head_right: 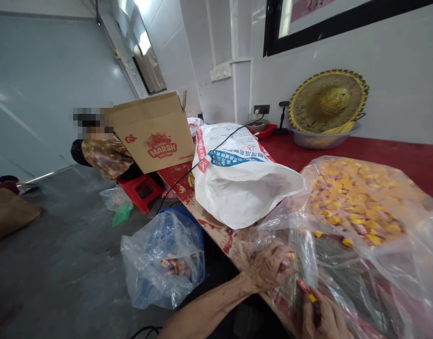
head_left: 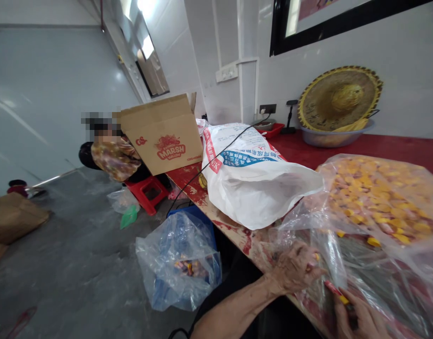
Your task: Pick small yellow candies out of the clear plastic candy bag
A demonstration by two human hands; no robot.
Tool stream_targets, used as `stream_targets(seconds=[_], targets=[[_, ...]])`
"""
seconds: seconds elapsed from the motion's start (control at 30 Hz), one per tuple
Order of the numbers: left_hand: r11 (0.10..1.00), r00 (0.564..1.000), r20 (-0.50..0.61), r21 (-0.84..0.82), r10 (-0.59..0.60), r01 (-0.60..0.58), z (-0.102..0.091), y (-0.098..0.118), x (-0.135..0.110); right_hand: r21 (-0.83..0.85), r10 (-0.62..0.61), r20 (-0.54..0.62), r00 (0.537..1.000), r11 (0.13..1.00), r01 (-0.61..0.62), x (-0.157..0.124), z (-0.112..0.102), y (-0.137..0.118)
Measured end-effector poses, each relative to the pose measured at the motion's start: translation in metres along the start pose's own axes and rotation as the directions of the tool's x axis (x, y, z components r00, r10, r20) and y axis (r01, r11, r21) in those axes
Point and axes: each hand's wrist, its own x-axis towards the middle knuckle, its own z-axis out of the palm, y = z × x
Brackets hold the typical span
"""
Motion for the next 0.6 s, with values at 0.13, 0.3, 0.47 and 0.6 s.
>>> stream_targets(seconds=[0.13, 0.3, 0.47, 0.6], targets=[[1.0, 0.999, -0.034, 0.012, 0.017, -0.017, -0.0047, 0.0047, -0.0028, -0.018, -0.049, -0.032, 0.998, 0.999, 0.048, 0.0046, -0.0042, -0.0029], [0.99, 0.998, -0.039, 0.133, 0.048, -0.042, -0.0029, 0.0075, -0.0034, -0.017, -0.047, -0.012, 0.999, 0.999, 0.047, 0.0041, -0.0032, -0.0025], [0.994, 0.993, -0.092, 0.096, 0.07, -0.061, -0.0017, 0.0028, -0.004, -0.021, -0.075, -0.025, 0.997, 0.997, 0.074, 0.0018, -0.0012, 0.0002], [0.992, 0.989, -0.132, 0.117, 0.07, -0.054, -0.0028, 0.003, -0.0068, -0.038, -0.081, -0.034, 0.996, 0.996, 0.08, 0.004, -0.0027, -0.0009]])
